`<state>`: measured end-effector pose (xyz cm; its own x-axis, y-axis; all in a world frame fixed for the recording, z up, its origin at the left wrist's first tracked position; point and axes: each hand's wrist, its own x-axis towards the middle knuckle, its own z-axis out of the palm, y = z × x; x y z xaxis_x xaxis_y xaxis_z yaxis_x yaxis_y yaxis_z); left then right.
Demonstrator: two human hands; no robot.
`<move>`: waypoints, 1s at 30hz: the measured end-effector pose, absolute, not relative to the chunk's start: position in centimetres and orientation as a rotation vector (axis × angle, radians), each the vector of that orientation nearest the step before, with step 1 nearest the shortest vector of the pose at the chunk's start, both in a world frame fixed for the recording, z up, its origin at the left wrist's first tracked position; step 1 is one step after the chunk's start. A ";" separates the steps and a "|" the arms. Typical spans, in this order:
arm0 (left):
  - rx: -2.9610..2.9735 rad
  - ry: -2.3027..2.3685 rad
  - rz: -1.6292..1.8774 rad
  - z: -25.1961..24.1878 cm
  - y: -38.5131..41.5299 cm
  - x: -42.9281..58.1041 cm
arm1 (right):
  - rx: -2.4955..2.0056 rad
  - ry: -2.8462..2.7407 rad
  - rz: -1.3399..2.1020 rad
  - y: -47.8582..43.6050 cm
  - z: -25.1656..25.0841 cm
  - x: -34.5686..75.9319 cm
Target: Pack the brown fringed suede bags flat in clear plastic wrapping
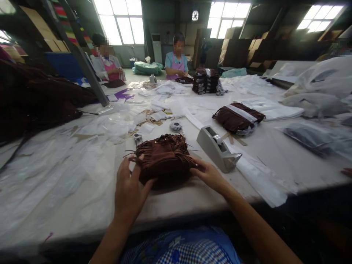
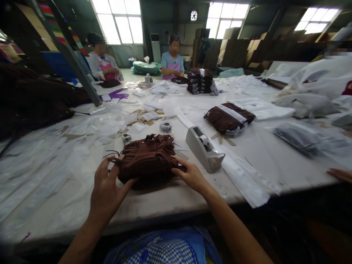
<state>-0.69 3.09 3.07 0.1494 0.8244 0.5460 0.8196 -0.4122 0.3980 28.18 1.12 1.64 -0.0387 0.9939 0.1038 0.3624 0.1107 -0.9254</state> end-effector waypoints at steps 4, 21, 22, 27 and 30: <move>2.697 1.357 1.113 5.4 4.9 1.4 | -1.336 -1.556 0.909 1.7 2.3 28.0; 3.004 1.025 0.617 2.7 5.4 3.0 | -1.717 -1.923 0.200 0.8 -1.1 26.7; 3.011 0.876 0.670 2.8 5.8 3.1 | -1.710 -1.940 0.164 0.9 -1.1 26.7; 2.780 0.612 0.786 -0.4 7.2 2.3 | -1.725 -1.976 0.091 1.0 -2.3 26.7; 2.620 0.768 0.799 -2.2 6.5 1.9 | -1.779 -1.903 0.135 0.3 -2.3 27.1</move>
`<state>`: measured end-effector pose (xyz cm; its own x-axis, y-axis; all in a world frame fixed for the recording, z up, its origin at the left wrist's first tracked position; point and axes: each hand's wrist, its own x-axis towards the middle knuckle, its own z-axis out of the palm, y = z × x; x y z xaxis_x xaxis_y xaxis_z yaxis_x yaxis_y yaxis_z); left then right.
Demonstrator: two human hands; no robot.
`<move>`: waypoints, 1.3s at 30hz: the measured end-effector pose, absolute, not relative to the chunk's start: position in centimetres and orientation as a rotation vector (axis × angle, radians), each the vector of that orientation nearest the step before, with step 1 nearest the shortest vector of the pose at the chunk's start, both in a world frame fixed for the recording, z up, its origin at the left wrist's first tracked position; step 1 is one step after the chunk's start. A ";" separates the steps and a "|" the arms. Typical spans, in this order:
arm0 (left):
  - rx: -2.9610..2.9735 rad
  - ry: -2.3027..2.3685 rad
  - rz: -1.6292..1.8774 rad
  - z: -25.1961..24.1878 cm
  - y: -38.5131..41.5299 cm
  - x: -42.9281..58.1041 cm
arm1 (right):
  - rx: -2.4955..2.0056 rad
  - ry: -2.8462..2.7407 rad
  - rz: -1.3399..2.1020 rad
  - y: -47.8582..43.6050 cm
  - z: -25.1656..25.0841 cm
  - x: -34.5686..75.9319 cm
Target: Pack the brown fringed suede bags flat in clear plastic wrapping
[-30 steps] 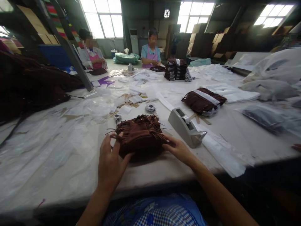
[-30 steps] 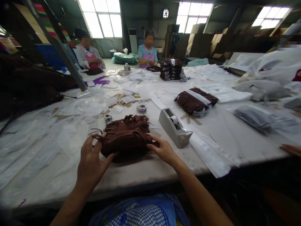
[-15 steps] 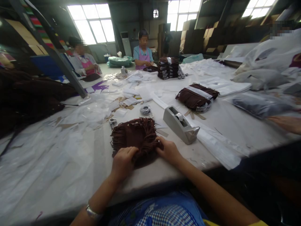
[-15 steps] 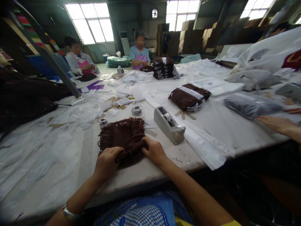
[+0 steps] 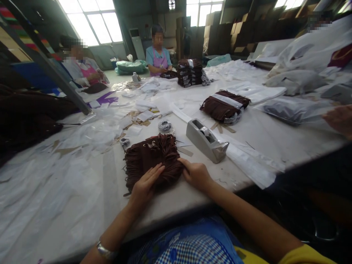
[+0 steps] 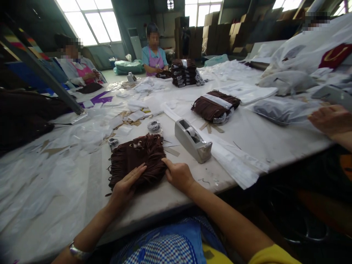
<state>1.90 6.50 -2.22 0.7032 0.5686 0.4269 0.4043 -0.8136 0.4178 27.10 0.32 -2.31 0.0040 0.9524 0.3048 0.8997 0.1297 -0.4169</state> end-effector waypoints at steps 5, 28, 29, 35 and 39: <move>2.550 0.882 0.776 -2.3 5.7 2.4 | -1.748 -1.472 0.564 -0.5 0.1 28.3; 2.920 0.741 0.519 -1.9 4.0 1.9 | -1.766 -1.250 0.724 -1.3 0.9 25.5; 2.913 0.737 0.507 -1.8 4.1 2.0 | -1.779 -1.255 0.769 -1.3 1.0 25.4; 2.842 0.679 0.577 -2.3 4.7 1.9 | -1.794 -1.043 1.120 -0.3 1.6 24.4; 2.746 0.746 0.671 -2.8 5.0 1.8 | -1.925 -1.102 0.770 -0.9 1.3 23.9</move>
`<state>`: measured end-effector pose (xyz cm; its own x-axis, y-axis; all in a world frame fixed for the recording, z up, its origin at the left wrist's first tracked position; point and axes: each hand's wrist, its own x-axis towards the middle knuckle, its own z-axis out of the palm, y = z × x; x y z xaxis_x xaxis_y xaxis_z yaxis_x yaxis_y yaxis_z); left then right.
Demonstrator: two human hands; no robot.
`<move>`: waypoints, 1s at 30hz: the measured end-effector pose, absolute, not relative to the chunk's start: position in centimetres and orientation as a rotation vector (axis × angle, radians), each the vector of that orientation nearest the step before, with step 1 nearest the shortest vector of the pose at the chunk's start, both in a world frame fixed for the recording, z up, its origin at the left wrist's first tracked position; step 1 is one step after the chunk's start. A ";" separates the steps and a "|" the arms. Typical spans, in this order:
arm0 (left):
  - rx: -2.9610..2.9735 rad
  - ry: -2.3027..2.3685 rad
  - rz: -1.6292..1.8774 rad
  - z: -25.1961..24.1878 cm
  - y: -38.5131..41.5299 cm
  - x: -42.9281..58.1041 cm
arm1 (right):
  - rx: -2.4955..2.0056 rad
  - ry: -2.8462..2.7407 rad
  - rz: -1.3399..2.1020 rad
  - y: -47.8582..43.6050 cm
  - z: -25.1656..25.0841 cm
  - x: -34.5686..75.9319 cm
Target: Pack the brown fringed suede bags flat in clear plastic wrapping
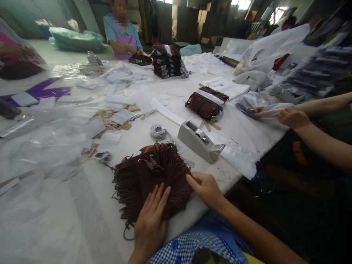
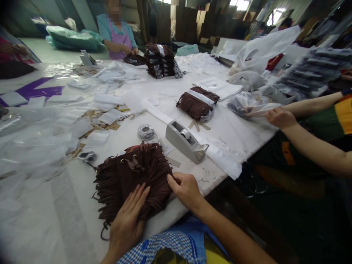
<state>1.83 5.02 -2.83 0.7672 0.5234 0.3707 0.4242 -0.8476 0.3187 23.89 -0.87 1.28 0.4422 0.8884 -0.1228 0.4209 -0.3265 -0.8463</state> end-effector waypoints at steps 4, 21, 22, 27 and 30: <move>2.674 0.754 0.713 -3.0 5.1 2.0 | -1.961 -0.922 0.848 -2.5 0.8 24.7; 2.274 1.045 0.605 -0.7 5.7 2.1 | -1.699 -1.263 0.532 -2.3 0.2 23.5; 2.263 1.095 0.598 -0.7 5.7 2.2 | -1.700 -1.310 0.486 -2.4 0.1 23.6; 2.277 1.053 0.630 -1.0 5.3 2.2 | -1.581 -1.311 0.545 -3.7 -0.2 24.6; 2.347 1.058 0.601 -0.1 5.0 2.6 | -1.531 -1.288 0.694 -4.0 -0.3 25.6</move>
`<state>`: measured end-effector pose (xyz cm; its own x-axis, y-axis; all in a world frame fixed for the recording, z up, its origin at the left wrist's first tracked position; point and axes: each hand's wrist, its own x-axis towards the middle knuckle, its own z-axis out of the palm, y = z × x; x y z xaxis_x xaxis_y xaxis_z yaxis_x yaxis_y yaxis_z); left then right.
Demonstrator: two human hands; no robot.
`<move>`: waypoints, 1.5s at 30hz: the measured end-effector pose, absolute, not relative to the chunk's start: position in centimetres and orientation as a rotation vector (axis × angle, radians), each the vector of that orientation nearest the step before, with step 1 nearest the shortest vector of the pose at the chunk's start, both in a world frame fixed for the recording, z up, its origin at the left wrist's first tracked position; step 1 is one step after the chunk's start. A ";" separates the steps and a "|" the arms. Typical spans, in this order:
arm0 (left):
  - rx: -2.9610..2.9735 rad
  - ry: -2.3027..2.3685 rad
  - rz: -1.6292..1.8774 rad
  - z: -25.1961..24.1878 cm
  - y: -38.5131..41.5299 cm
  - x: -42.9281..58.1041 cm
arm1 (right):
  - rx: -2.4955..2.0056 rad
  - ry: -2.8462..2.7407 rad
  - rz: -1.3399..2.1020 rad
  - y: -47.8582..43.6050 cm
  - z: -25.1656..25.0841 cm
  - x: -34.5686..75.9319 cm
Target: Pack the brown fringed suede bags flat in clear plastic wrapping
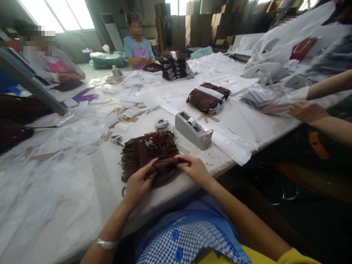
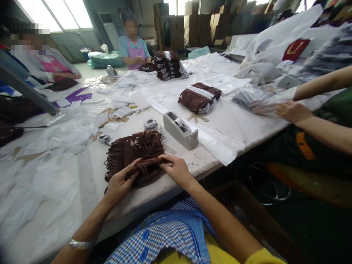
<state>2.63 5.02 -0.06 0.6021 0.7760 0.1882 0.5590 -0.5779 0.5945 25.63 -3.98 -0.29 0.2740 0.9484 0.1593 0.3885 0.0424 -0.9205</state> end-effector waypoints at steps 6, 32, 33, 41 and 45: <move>2.698 1.256 0.515 1.6 4.1 5.2 | -1.562 -1.303 0.709 -3.8 -0.1 27.0; 2.759 1.037 0.834 -1.3 4.0 -0.4 | -1.310 -2.128 -0.214 -2.7 -1.6 24.7; 2.727 1.150 0.862 -1.3 4.3 -1.8 | -1.307 -2.136 -0.206 -2.6 -1.5 25.0; 2.433 1.772 0.666 0.4 5.2 -9.3 | -1.335 -2.165 -0.113 -2.7 -0.5 25.5; 2.472 1.407 0.849 2.1 3.7 -6.0 | -1.383 -2.134 0.012 -2.4 -0.4 26.0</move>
<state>-5.99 3.69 2.13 0.3916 0.8328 0.3912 0.7342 -0.5391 0.4126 25.99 -2.45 -0.36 -0.2861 0.8360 0.4682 0.8309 0.4598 -0.3133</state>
